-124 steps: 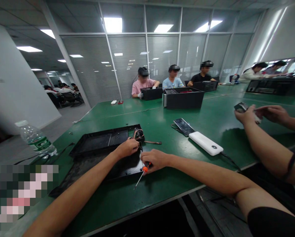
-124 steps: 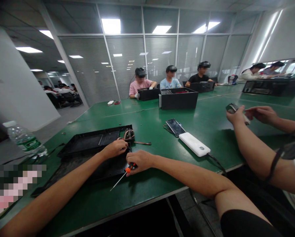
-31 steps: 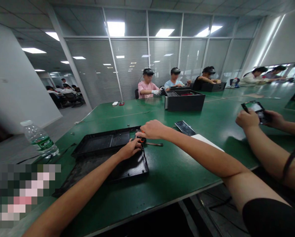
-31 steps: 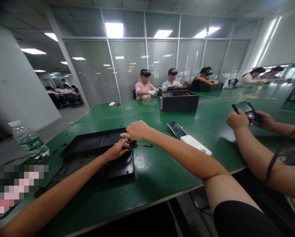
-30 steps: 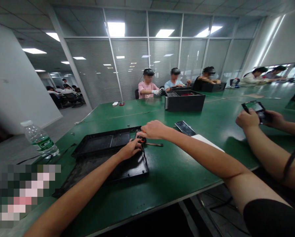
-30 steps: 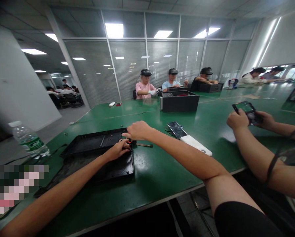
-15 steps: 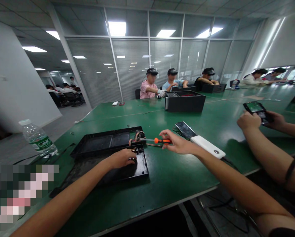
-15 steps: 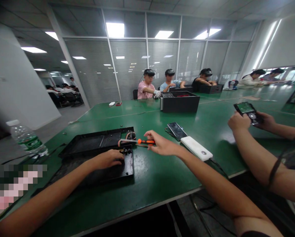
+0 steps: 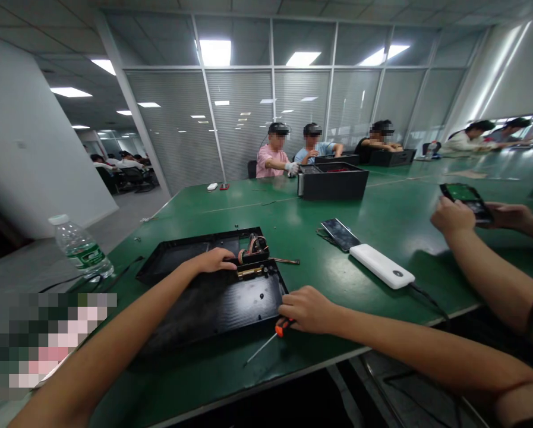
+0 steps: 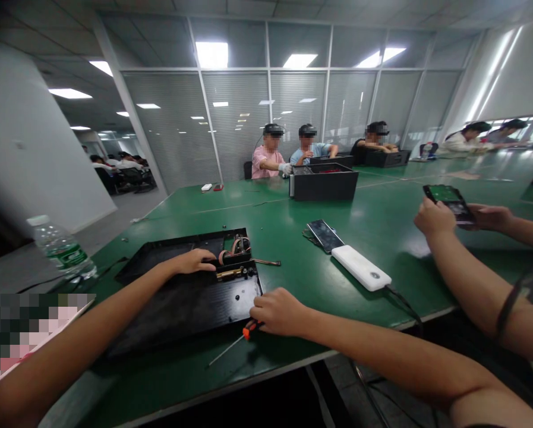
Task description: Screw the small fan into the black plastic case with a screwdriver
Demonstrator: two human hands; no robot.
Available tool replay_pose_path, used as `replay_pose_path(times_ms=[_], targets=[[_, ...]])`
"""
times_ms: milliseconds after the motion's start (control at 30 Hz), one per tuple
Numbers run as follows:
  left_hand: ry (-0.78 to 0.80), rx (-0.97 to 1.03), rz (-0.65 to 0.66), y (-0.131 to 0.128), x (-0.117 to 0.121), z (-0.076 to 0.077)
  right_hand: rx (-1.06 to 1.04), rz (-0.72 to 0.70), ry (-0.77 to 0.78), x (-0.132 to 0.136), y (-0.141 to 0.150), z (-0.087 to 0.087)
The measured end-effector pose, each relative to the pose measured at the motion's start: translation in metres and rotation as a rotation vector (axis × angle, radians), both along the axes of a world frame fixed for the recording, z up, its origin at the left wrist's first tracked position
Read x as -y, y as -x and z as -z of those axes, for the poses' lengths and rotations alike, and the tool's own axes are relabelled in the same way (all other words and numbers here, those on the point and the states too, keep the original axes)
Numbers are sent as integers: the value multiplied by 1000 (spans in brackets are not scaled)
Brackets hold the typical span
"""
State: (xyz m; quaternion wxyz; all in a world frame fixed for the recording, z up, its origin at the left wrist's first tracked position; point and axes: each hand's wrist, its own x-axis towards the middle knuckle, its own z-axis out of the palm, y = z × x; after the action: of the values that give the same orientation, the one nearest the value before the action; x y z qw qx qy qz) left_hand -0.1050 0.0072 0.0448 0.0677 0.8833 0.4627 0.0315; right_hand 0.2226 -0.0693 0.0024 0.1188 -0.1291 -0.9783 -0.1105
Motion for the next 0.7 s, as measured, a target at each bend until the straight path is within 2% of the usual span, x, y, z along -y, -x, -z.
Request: replay_pose_path(times_ms=[100, 167, 400, 467, 567, 700], targets=[[43, 38, 48, -7, -10, 2, -67, 88, 27, -6, -12, 1], [42, 26, 52, -5, -11, 3, -95, 97, 51, -9, -15, 3], [-179, -238, -15, 11, 6, -3, -146, 125, 95, -10, -13, 10], [-228, -282, -42, 8, 8, -14, -135, 139, 100, -13, -10, 9], [-282, -286, -43, -5, 16, -40, -105, 157, 97, -29, 3, 4], [-319, -264, 15, -30, 49, -78, -86, 200, 109, -66, 36, -5]])
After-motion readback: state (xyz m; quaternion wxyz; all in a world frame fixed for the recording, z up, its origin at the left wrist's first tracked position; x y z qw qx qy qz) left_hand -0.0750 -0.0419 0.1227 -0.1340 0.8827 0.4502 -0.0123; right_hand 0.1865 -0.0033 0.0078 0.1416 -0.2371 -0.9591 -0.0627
